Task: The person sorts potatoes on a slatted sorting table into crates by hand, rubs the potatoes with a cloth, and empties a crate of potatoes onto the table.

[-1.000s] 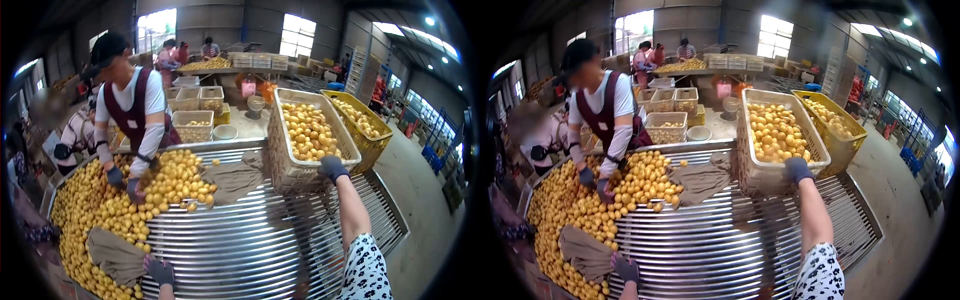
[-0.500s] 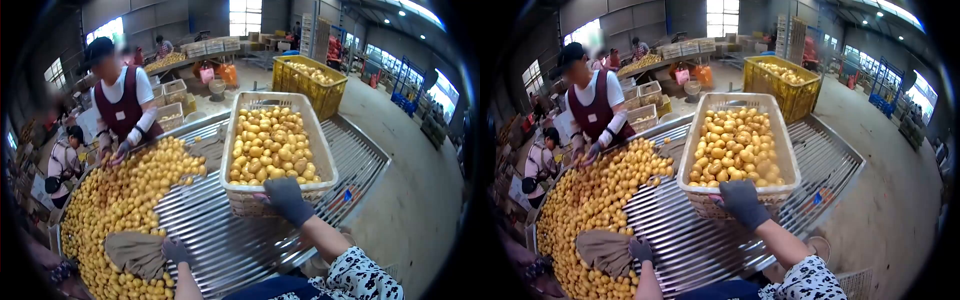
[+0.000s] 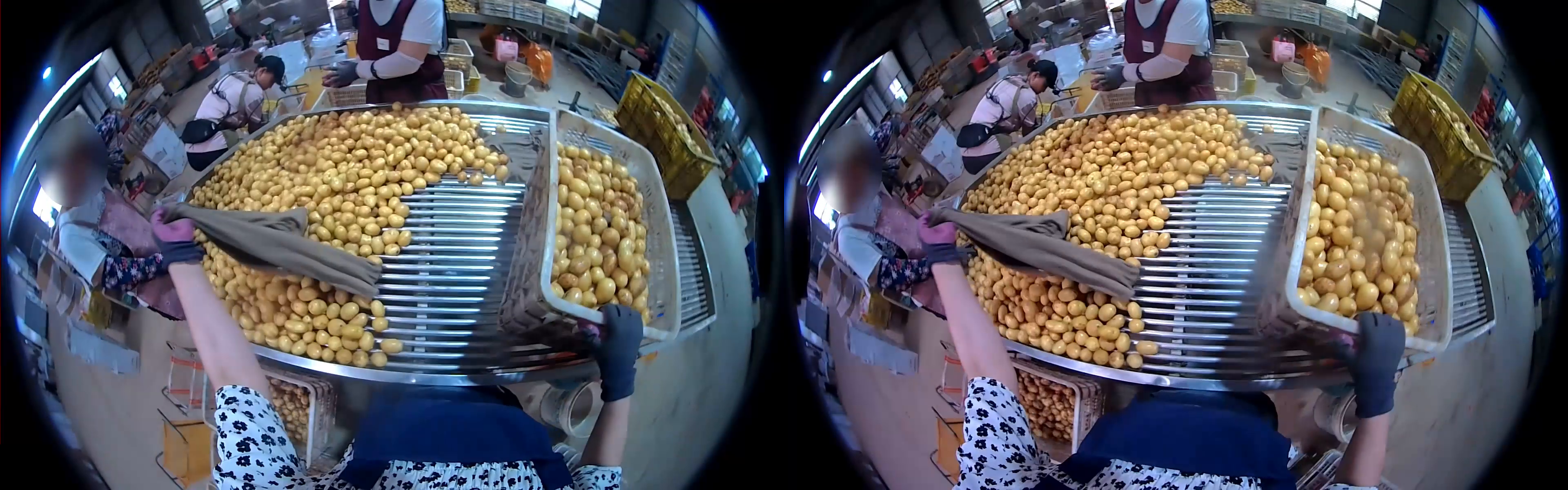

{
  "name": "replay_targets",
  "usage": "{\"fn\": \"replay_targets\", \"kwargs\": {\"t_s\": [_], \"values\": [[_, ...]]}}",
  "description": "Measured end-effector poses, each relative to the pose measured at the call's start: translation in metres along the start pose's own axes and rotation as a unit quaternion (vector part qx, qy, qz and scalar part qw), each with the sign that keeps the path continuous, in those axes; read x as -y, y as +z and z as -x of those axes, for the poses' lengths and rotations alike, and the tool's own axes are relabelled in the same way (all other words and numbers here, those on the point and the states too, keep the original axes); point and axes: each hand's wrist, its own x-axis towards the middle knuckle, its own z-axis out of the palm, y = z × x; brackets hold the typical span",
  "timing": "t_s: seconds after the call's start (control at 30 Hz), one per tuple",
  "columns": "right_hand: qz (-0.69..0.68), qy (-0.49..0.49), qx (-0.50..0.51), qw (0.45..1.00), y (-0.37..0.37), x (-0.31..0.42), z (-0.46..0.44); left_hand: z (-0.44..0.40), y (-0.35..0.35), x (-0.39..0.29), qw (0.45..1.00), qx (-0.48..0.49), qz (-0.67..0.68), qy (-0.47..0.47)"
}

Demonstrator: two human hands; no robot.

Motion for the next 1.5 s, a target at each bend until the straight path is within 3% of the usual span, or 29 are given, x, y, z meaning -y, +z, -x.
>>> {"fn": "replay_targets", "kwargs": {"t_s": [0.03, 0.07, 0.13, 0.17, 0.2, 0.23, 0.27, 0.3, 0.33, 0.4, 0.47, 0.53, 0.6, 0.63, 0.67, 0.73, 0.77, 0.8, 0.87, 0.93, 0.97, 1.03, 1.17, 1.23, 1.27, 1.33, 1.37, 1.47, 1.5], "values": [[-0.006, 0.019, 0.000, 1.000, 0.001, 0.001, 0.001, -0.054, -0.048, 0.006, 0.883, 0.315, 0.326, -0.125], [-0.009, 0.032, 0.015, 0.999, 0.002, -0.001, 0.002, -0.029, -0.011, -0.022, 0.986, 0.036, 0.156, -0.038], [-0.017, 0.034, -0.018, 0.999, 0.002, 0.005, 0.000, -0.047, -0.010, -0.014, 0.931, 0.225, 0.255, -0.133], [-0.016, 0.034, -0.015, 0.999, 0.002, 0.005, 0.001, -0.013, 0.025, -0.010, 0.980, 0.194, -0.022, -0.045], [-0.014, 0.029, -0.013, 0.999, 0.001, 0.004, 0.000, 0.038, 0.066, -0.007, 0.943, 0.146, -0.295, 0.056], [-0.009, 0.035, -0.017, 0.999, -0.001, 0.007, -0.001, 0.065, 0.083, 0.011, 0.806, 0.278, -0.505, 0.134], [-0.012, 0.027, -0.026, 0.999, -0.002, 0.008, -0.002, 0.085, 0.089, 0.037, 0.601, 0.382, -0.671, 0.208], [-0.023, 0.024, -0.021, 0.999, -0.005, 0.008, -0.001, 0.106, 0.077, 0.081, 0.541, 0.477, -0.672, 0.167], [-0.035, 0.021, -0.019, 0.999, -0.008, 0.007, -0.001, 0.131, 0.071, 0.128, 0.349, 0.625, -0.686, 0.134], [-0.183, 0.044, 0.011, 0.982, -0.024, 0.002, -0.002, 0.257, 0.194, 0.012, 0.426, 0.483, -0.765, 0.004], [-0.231, 0.041, -0.018, 0.972, -0.042, -0.025, -0.004, 0.316, 0.274, -0.015, 0.508, 0.505, -0.694, -0.067], [-0.186, 0.091, -0.168, 0.964, -0.053, -0.076, 0.000, 0.380, 0.312, -0.003, 0.749, 0.519, -0.392, -0.125], [-0.312, 0.214, -0.226, 0.898, -0.048, -0.137, 0.004, 0.438, 0.380, -0.033, 0.757, 0.586, -0.220, -0.190], [-0.396, 0.266, -0.215, 0.852, -0.039, -0.167, 0.006, 0.458, 0.406, -0.036, 0.720, 0.604, -0.131, -0.315], [-0.401, 0.260, -0.204, 0.854, -0.022, -0.186, 0.009, 0.475, 0.425, -0.037, 0.669, 0.604, -0.037, -0.432], [-0.614, 0.300, -0.196, 0.704, 0.008, -0.218, 0.017, 0.505, 0.443, -0.039, 0.598, 0.540, -0.015, -0.592], [-0.620, 0.285, -0.180, 0.709, 0.015, -0.229, 0.027, 0.507, 0.449, -0.048, 0.624, 0.498, 0.022, -0.601], [-0.656, 0.260, -0.170, 0.688, 0.026, -0.237, 0.044, 0.505, 0.448, -0.047, 0.629, 0.522, 0.002, -0.576], [-0.743, 0.217, -0.122, 0.622, 0.058, -0.241, 0.044, 0.500, 0.445, -0.047, 0.586, 0.508, -0.057, -0.629], [-0.852, 0.219, -0.091, 0.467, 0.029, -0.200, -0.014, 0.493, 0.440, -0.048, 0.571, 0.550, -0.111, -0.600], [-0.848, 0.224, -0.082, 0.473, 0.027, -0.200, -0.025, 0.493, 0.435, -0.039, 0.540, 0.593, -0.122, -0.585], [-0.795, 0.237, -0.071, 0.554, 0.024, -0.207, -0.033, 0.489, 0.435, -0.026, 0.482, 0.670, -0.140, -0.547], [-0.629, 0.284, -0.047, 0.722, 0.011, -0.232, -0.035, 0.487, 0.438, -0.024, 0.470, 0.644, -0.075, -0.599], [-0.548, 0.298, -0.036, 0.781, 0.000, -0.236, -0.038, 0.482, 0.433, -0.026, 0.465, 0.696, -0.081, -0.541], [-0.516, 0.298, -0.030, 0.803, -0.003, -0.240, -0.040, 0.483, 0.425, -0.020, 0.475, 0.684, -0.082, -0.547], [-0.465, 0.286, -0.019, 0.837, -0.010, -0.241, -0.053, 0.487, 0.408, -0.007, 0.491, 0.658, 0.053, -0.569], [-0.441, 0.279, -0.016, 0.853, -0.016, -0.239, -0.059, 0.481, 0.408, -0.012, 0.441, 0.614, -0.037, -0.654], [-0.386, 0.238, -0.009, 0.891, -0.025, -0.231, -0.080, 0.464, 0.384, 0.007, 0.432, 0.608, -0.003, -0.666], [-0.377, 0.220, -0.008, 0.900, -0.026, -0.224, -0.088, 0.486, 0.345, 0.053, 0.545, 0.668, 0.254, -0.440]]}}
